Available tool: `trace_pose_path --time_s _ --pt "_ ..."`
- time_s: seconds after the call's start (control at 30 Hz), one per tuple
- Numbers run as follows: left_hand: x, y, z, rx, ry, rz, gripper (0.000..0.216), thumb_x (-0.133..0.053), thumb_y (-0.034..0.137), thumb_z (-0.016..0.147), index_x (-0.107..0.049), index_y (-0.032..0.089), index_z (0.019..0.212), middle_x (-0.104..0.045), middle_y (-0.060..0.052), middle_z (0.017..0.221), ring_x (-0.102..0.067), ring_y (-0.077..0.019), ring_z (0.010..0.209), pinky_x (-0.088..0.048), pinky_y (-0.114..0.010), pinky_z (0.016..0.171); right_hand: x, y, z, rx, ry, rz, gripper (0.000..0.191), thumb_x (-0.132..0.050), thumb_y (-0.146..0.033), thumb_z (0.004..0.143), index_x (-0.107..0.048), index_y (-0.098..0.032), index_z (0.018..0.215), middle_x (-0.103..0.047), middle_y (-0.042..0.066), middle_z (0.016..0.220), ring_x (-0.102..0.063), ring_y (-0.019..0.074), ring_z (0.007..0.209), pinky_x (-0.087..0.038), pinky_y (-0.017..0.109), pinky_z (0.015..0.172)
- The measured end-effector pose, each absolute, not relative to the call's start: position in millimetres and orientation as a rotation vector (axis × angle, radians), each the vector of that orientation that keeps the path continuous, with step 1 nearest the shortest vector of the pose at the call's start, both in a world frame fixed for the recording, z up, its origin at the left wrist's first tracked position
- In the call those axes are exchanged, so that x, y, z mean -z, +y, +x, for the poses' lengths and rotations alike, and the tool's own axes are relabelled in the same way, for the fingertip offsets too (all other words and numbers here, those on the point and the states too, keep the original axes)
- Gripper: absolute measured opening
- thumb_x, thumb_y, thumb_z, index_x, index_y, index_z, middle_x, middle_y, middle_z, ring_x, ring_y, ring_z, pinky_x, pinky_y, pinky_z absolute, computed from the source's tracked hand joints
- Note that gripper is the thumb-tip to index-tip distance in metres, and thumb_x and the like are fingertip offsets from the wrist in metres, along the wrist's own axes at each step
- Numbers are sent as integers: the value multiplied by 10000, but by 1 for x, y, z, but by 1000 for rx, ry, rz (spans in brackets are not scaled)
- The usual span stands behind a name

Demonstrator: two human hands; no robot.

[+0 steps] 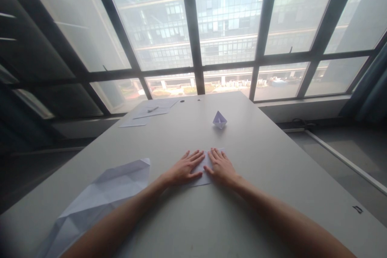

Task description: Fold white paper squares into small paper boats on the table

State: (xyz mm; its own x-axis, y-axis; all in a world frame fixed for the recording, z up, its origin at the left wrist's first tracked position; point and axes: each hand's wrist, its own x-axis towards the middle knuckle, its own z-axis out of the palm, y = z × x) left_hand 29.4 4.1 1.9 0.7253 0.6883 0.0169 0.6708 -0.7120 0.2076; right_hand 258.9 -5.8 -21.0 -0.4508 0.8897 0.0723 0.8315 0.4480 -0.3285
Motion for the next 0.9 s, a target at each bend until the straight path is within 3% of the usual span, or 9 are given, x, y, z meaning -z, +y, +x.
trace_pose_path --time_s 0.33,0.47,0.6,0.73,0.9 --pt "-2 4 29 -120 1091 2762 772 -364 664 957 -141 278 1587 -166 -48 1641 -155 -273 1512 -106 -490 1222 18 -6 260 -368 -2458 -1469 721 -386 -529 962 -303 -110 1543 -216 153 1618 -155 255 1509 -99 426 1220" --pt "-3 4 29 -78 1077 2762 735 -354 667 961 -153 326 1580 -159 -27 1641 -137 -293 1514 -93 -529 1214 22 -6 260 -368 -2447 -1489 740 -400 -551 950 -300 -122 1545 -208 145 1622 -148 256 1510 -87 431 1218" --pt "-4 3 28 -72 1072 2758 700 -354 673 958 -211 355 1565 -179 -13 1637 -136 -301 1513 -93 -554 1209 25 -3 261 -349 -2355 -1632 809 -380 -588 943 -278 -53 1541 -211 183 1614 -150 280 1508 -86 440 1217" --pt "-4 3 28 -110 1047 2761 709 -378 658 958 -245 314 1564 -172 -37 1638 -132 -299 1514 -87 -532 1220 20 0 265 -214 -2235 -1772 771 -390 -497 951 -320 43 1497 -253 254 1582 -174 321 1496 -81 462 1212" --pt "-3 6 26 -142 961 2739 810 -442 631 947 -176 210 1586 -174 -86 1633 -172 -262 1509 -142 -436 1237 13 -4 259 -111 -2344 -1466 627 -405 -339 949 -350 -64 1510 -263 170 1602 -155 263 1507 -22 475 1221"
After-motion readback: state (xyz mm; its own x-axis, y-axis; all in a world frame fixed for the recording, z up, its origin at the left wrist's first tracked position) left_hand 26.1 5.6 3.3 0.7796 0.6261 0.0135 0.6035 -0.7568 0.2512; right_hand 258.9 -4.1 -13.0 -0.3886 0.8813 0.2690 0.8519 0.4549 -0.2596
